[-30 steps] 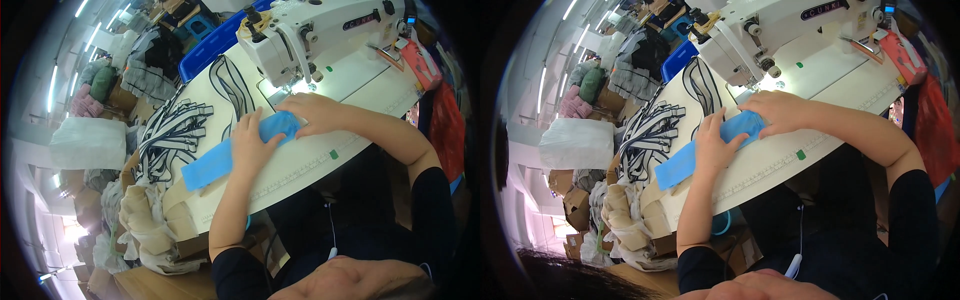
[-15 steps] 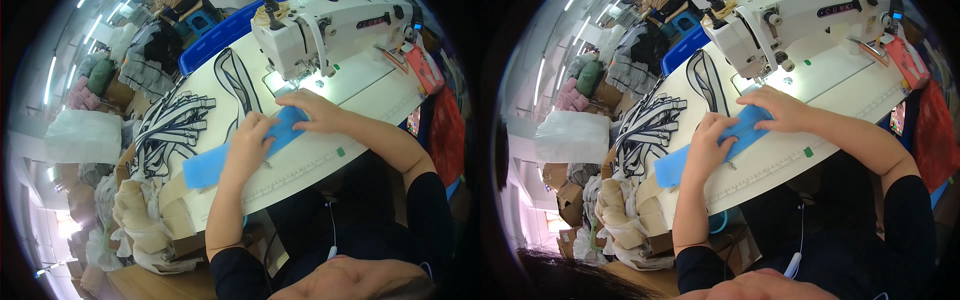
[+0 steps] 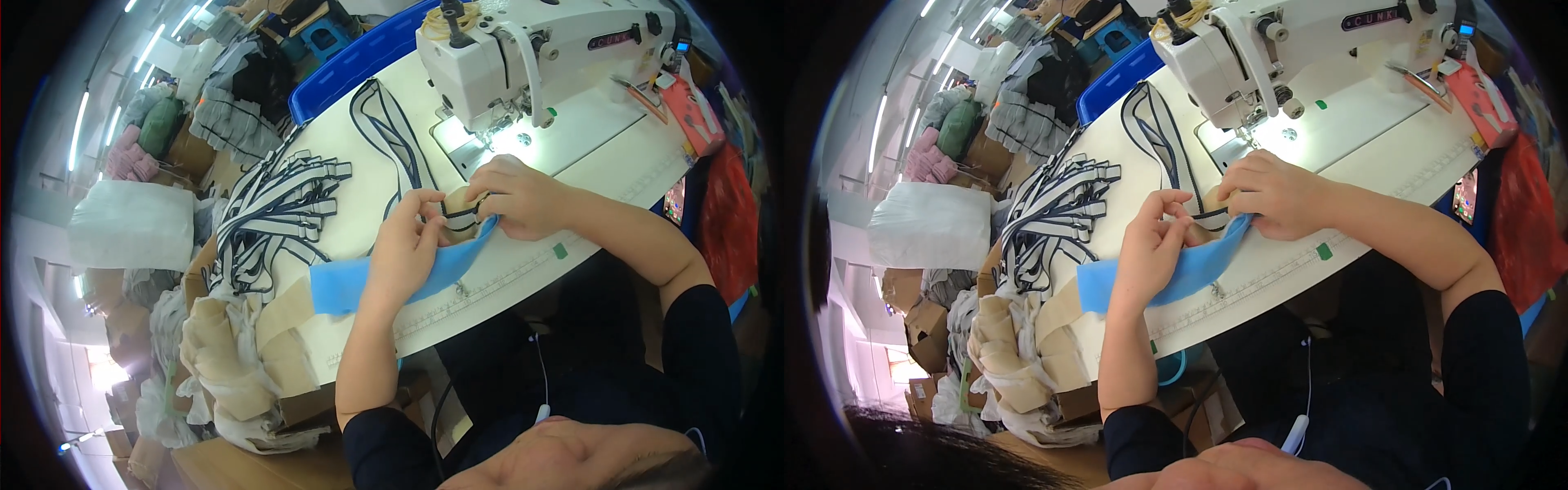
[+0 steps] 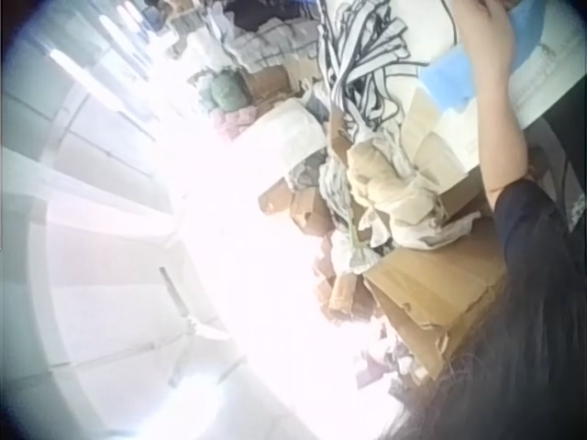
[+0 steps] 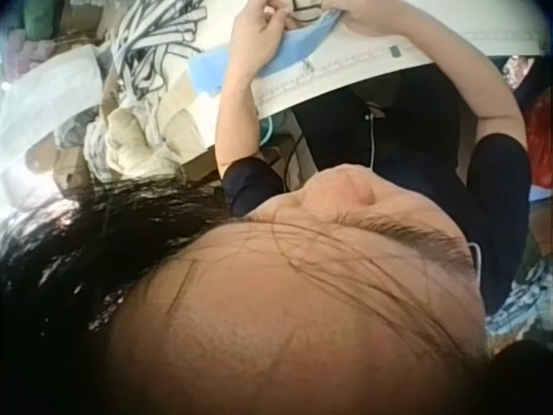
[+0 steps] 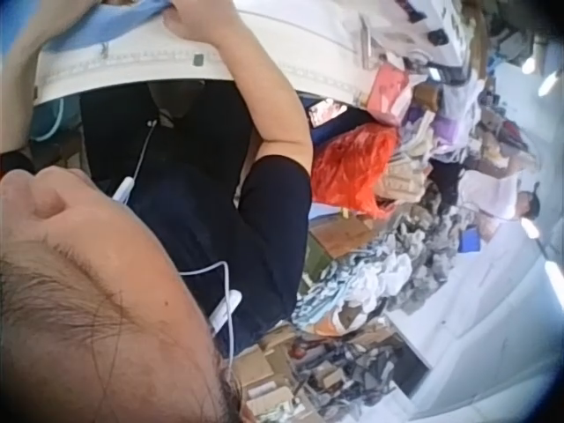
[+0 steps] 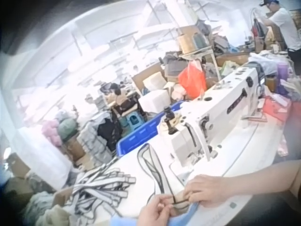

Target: The recorder is using an industrial sewing machine to join material components, specifically sewing a blue strap onto a larger white fabric piece.

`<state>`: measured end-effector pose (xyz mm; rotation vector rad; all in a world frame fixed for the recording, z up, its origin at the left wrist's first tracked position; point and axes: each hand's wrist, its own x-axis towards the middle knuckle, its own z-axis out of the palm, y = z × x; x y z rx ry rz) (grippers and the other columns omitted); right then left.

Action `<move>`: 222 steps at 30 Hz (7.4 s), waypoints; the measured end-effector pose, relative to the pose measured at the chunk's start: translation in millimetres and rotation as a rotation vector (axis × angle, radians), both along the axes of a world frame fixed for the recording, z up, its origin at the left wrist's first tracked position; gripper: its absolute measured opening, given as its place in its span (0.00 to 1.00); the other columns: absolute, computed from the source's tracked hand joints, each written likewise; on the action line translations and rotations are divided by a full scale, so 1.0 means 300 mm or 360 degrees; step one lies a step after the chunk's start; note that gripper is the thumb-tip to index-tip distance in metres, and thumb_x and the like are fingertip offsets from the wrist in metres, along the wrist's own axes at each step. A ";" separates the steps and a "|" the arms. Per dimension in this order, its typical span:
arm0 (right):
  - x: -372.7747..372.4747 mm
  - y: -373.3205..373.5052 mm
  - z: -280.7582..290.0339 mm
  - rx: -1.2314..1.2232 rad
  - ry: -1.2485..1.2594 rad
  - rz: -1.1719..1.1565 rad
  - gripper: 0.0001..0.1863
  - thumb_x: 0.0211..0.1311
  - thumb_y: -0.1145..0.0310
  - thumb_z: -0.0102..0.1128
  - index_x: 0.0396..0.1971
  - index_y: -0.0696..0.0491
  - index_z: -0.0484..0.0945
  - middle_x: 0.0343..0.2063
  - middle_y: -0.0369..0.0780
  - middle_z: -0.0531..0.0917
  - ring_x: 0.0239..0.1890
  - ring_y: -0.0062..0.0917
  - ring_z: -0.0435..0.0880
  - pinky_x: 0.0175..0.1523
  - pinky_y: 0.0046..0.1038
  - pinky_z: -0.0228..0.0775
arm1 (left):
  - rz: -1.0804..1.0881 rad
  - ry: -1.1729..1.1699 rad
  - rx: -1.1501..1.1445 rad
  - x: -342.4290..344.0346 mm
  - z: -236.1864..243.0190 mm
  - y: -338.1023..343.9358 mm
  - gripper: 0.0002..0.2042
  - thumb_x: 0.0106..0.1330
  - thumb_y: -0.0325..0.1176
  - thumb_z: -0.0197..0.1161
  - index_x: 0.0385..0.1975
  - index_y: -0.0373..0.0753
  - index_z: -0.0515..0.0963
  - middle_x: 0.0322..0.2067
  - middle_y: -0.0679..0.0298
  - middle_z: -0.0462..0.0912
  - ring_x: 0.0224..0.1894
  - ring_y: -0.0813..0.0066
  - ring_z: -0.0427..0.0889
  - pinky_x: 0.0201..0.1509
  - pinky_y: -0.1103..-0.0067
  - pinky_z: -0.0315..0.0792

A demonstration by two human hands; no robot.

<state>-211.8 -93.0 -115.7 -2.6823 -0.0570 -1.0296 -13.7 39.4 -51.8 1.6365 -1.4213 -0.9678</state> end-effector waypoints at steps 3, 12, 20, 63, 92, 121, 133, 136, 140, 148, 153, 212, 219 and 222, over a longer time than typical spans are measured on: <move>-0.006 0.005 0.020 0.0023 0.0120 0.0069 0.18 0.35 0.80 0.66 0.29 0.48 0.72 0.42 0.34 0.77 0.51 0.36 0.74 0.53 0.41 0.63 | -0.0031 -0.0453 -0.0068 -0.009 -0.008 -0.001 0.19 0.61 0.26 0.64 0.52 0.36 0.73 0.38 0.59 0.77 0.32 0.68 0.81 0.39 0.75 0.75; -0.015 -0.007 0.007 -0.0059 0.0015 -0.0036 0.16 0.37 0.76 0.66 0.30 0.49 0.73 0.37 0.37 0.76 0.48 0.34 0.75 0.58 0.37 0.62 | -0.0323 -0.0995 -0.0402 -0.012 -0.025 -0.022 0.15 0.56 0.34 0.70 0.43 0.38 0.80 0.36 0.57 0.82 0.39 0.59 0.77 0.45 0.69 0.71; -0.007 0.017 0.024 -0.0090 0.0214 -0.0158 0.16 0.39 0.72 0.69 0.32 0.47 0.76 0.35 0.35 0.75 0.48 0.29 0.74 0.66 0.42 0.55 | -0.0181 -0.0627 -0.0549 -0.015 0.030 0.019 0.18 0.56 0.33 0.70 0.47 0.41 0.79 0.37 0.58 0.80 0.34 0.62 0.79 0.39 0.72 0.74; 0.239 0.337 0.344 0.0965 0.0021 0.0755 0.46 0.49 0.71 0.67 0.70 0.51 0.56 0.69 0.48 0.57 0.69 0.41 0.62 0.68 0.39 0.59 | 0.0398 -0.2045 -0.2185 0.131 0.035 0.424 0.16 0.45 0.28 0.73 0.29 0.62 0.80 0.53 0.63 0.66 0.60 0.56 0.66 0.57 0.67 0.72; 0.346 0.656 0.925 -0.0830 -0.0601 -0.0291 0.12 0.41 0.69 0.70 0.28 0.53 0.78 0.32 0.39 0.77 0.24 0.26 0.84 0.27 0.22 0.76 | 0.1076 0.0364 -0.1674 -0.012 0.396 0.521 0.28 0.62 0.24 0.64 0.58 0.32 0.58 0.50 0.58 0.70 0.54 0.73 0.70 0.58 0.77 0.64; -0.031 0.220 0.183 0.2249 -0.0228 0.0492 0.40 0.66 0.69 0.55 0.73 0.41 0.45 0.61 0.47 0.64 0.34 0.25 0.81 0.47 0.36 0.78 | -0.0078 -0.0510 -0.1107 0.033 0.236 0.016 0.10 0.58 0.22 0.63 0.41 0.35 0.79 0.37 0.60 0.86 0.39 0.72 0.84 0.47 0.79 0.74; 0.133 0.164 0.248 -0.0530 -0.0944 -0.0258 0.18 0.56 0.66 0.63 0.47 0.33 0.80 0.58 0.38 0.74 0.64 0.36 0.67 0.68 0.48 0.54 | 0.0081 -0.0261 -0.1230 0.015 0.176 0.010 0.11 0.57 0.25 0.63 0.41 0.37 0.79 0.37 0.62 0.83 0.40 0.75 0.80 0.47 0.79 0.73; 0.144 0.184 0.302 -0.0590 -0.0888 -0.0034 0.15 0.58 0.71 0.59 0.42 0.34 0.82 0.53 0.31 0.78 0.61 0.29 0.71 0.69 0.48 0.56 | 0.0142 -0.0333 -0.1278 0.019 0.209 0.087 0.12 0.57 0.25 0.63 0.41 0.35 0.78 0.38 0.60 0.84 0.41 0.73 0.81 0.48 0.78 0.73; 0.130 0.229 0.374 -0.0670 -0.0835 0.0040 0.15 0.58 0.69 0.61 0.43 0.35 0.82 0.53 0.31 0.78 0.61 0.29 0.72 0.69 0.50 0.55 | 0.0227 -0.0487 -0.1366 0.049 0.210 0.170 0.14 0.58 0.26 0.65 0.44 0.35 0.78 0.41 0.58 0.85 0.43 0.72 0.82 0.49 0.77 0.74; 0.154 0.364 0.423 -0.0739 -0.1026 0.0214 0.11 0.59 0.70 0.59 0.42 0.43 0.81 0.45 0.29 0.81 0.51 0.24 0.79 0.64 0.58 0.60 | 0.0351 0.0197 -0.1043 0.037 0.162 0.249 0.15 0.60 0.29 0.65 0.46 0.34 0.76 0.45 0.62 0.81 0.46 0.74 0.79 0.53 0.77 0.72; 0.185 0.336 0.496 -0.0563 -0.0954 0.0005 0.10 0.57 0.70 0.57 0.39 0.45 0.82 0.37 0.30 0.82 0.38 0.21 0.81 0.61 0.50 0.65 | 0.0342 0.0267 -0.0724 0.002 0.030 0.299 0.17 0.60 0.29 0.66 0.48 0.34 0.76 0.45 0.63 0.81 0.47 0.73 0.79 0.54 0.77 0.72; -0.389 -0.197 0.197 0.0140 0.0902 -0.0216 0.14 0.44 0.72 0.67 0.36 0.49 0.82 0.53 0.38 0.78 0.65 0.41 0.66 0.68 0.50 0.55 | -0.0722 -0.1354 -0.0737 -0.124 -0.136 -0.235 0.20 0.54 0.23 0.65 0.48 0.47 0.81 0.48 0.64 0.78 0.56 0.61 0.76 0.60 0.67 0.70; -0.209 -0.196 0.086 0.0173 0.0796 0.0154 0.24 0.43 0.53 0.74 0.40 0.49 0.80 0.46 0.35 0.79 0.49 0.33 0.79 0.55 0.37 0.69 | -0.0744 -0.1239 -0.0700 -0.146 -0.129 -0.223 0.19 0.54 0.28 0.67 0.49 0.44 0.80 0.53 0.62 0.77 0.60 0.56 0.73 0.63 0.64 0.67; -0.219 -0.201 0.032 0.0144 0.0720 0.0163 0.26 0.43 0.49 0.74 0.41 0.48 0.80 0.46 0.34 0.79 0.46 0.31 0.79 0.49 0.33 0.70 | -0.0752 -0.1215 -0.0668 -0.146 -0.135 -0.218 0.19 0.54 0.28 0.67 0.49 0.43 0.79 0.54 0.61 0.76 0.60 0.55 0.72 0.63 0.63 0.67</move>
